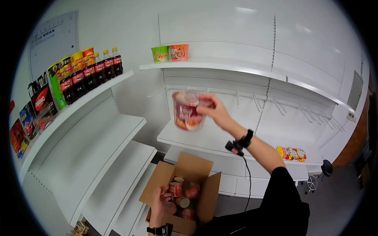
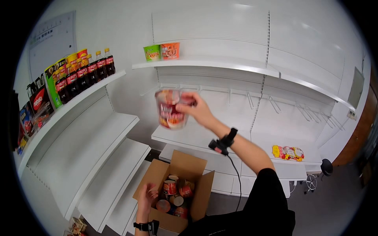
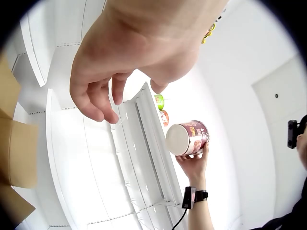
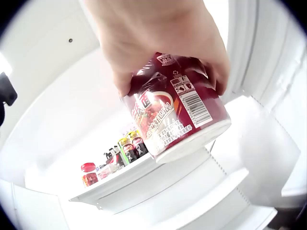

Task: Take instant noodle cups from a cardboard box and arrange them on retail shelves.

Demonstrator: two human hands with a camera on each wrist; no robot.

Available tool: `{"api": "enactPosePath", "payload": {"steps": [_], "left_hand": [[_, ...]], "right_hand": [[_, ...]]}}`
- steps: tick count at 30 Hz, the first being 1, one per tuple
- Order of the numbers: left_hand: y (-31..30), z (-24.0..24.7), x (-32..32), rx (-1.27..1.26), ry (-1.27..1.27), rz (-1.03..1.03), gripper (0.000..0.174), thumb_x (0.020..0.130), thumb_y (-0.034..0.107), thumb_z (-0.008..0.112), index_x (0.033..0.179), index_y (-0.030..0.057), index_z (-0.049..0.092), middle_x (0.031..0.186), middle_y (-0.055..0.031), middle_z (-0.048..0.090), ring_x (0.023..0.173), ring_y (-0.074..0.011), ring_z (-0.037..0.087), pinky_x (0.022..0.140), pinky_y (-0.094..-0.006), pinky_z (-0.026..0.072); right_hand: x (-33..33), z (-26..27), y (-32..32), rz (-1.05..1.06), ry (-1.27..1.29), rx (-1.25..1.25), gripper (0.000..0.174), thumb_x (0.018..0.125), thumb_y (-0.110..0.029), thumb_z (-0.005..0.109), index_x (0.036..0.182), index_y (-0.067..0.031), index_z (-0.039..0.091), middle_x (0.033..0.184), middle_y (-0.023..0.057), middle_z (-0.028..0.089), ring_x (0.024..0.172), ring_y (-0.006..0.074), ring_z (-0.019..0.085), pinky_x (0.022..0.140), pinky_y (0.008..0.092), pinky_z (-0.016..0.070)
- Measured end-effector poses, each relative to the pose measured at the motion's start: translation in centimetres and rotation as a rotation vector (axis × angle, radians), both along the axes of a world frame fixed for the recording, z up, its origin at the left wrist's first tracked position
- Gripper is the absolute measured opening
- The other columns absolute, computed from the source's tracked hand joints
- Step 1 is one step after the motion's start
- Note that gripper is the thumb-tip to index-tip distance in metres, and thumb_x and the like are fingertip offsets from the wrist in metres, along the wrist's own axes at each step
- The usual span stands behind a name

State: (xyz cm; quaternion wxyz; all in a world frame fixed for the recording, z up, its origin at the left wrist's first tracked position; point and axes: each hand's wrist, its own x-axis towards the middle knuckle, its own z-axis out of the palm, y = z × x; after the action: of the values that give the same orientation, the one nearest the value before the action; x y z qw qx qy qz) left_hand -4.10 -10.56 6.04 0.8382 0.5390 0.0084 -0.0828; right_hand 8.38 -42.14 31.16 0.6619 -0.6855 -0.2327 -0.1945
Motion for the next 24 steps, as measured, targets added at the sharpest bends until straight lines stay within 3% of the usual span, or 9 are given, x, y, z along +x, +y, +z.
{"api": "enactPosePath", "payload": {"steps": [6, 10, 13, 16, 24], "left_hand": [[1.8, -0.5, 0.7, -0.019, 0.067, 0.169, 0.037, 0.091, 0.033, 0.055, 0.114, 0.0043, 0.054, 0.108, -0.0086, 0.061, 0.08, -0.0175, 0.061, 0.069, -0.0284, 0.0496], [3.1, -0.7, 1.4, -0.012, 0.057, 0.246, 0.034, 0.092, 0.032, 0.054, 0.112, 0.0043, 0.055, 0.106, -0.009, 0.061, 0.079, -0.0172, 0.06, 0.067, -0.0286, 0.0492], [3.4, 0.0, 1.6, 0.005, 0.047, 0.31, 0.033, 0.092, 0.033, 0.052, 0.11, 0.0051, 0.055, 0.103, -0.0089, 0.061, 0.077, -0.0173, 0.058, 0.066, -0.0298, 0.0483], [5.2, -3.6, 3.1, -0.077, 0.135, 0.303, 0.041, 0.088, 0.034, 0.062, 0.117, 0.0063, 0.057, 0.112, -0.0065, 0.06, 0.088, -0.0174, 0.055, 0.077, -0.0309, 0.0452], [3.9, -4.6, 3.0, -0.05, 0.13, 0.438, 0.038, 0.088, 0.038, 0.061, 0.114, 0.0112, 0.058, 0.105, -0.0017, 0.06, 0.08, -0.013, 0.054, 0.069, -0.0281, 0.0437]], "right_hand": [[9.0, 12.6, -1.8, -0.348, -0.324, -0.043, 0.067, 0.071, -0.036, 0.08, 0.116, 0.0027, 0.049, 0.103, 0.0135, 0.057, 0.096, 0.0188, 0.056, 0.081, 0.0291, 0.0487], [16.4, 17.1, -4.0, -0.581, -0.259, -0.157, 0.079, 0.066, -0.051, 0.077, 0.116, 0.0036, 0.05, 0.107, 0.0187, 0.061, 0.097, 0.024, 0.061, 0.082, 0.0313, 0.0492], [20.7, 18.3, -4.9, -0.759, -0.211, -0.276, 0.085, 0.063, -0.057, 0.074, 0.117, 0.0039, 0.051, 0.108, 0.0205, 0.062, 0.099, 0.0288, 0.061, 0.083, 0.0353, 0.0495], [23.5, 18.6, -5.1, -0.856, -0.135, -0.318, 0.085, 0.063, -0.058, 0.073, 0.118, 0.0024, 0.05, 0.112, 0.0215, 0.058, 0.101, 0.0311, 0.06, 0.084, 0.0377, 0.0494], [30.3, 18.0, -6.8, -0.976, -0.095, -0.391, 0.076, 0.068, -0.052, 0.071, 0.121, -0.0032, 0.048, 0.118, 0.0213, 0.051, 0.1, 0.0361, 0.058, 0.084, 0.0411, 0.0494]]}}
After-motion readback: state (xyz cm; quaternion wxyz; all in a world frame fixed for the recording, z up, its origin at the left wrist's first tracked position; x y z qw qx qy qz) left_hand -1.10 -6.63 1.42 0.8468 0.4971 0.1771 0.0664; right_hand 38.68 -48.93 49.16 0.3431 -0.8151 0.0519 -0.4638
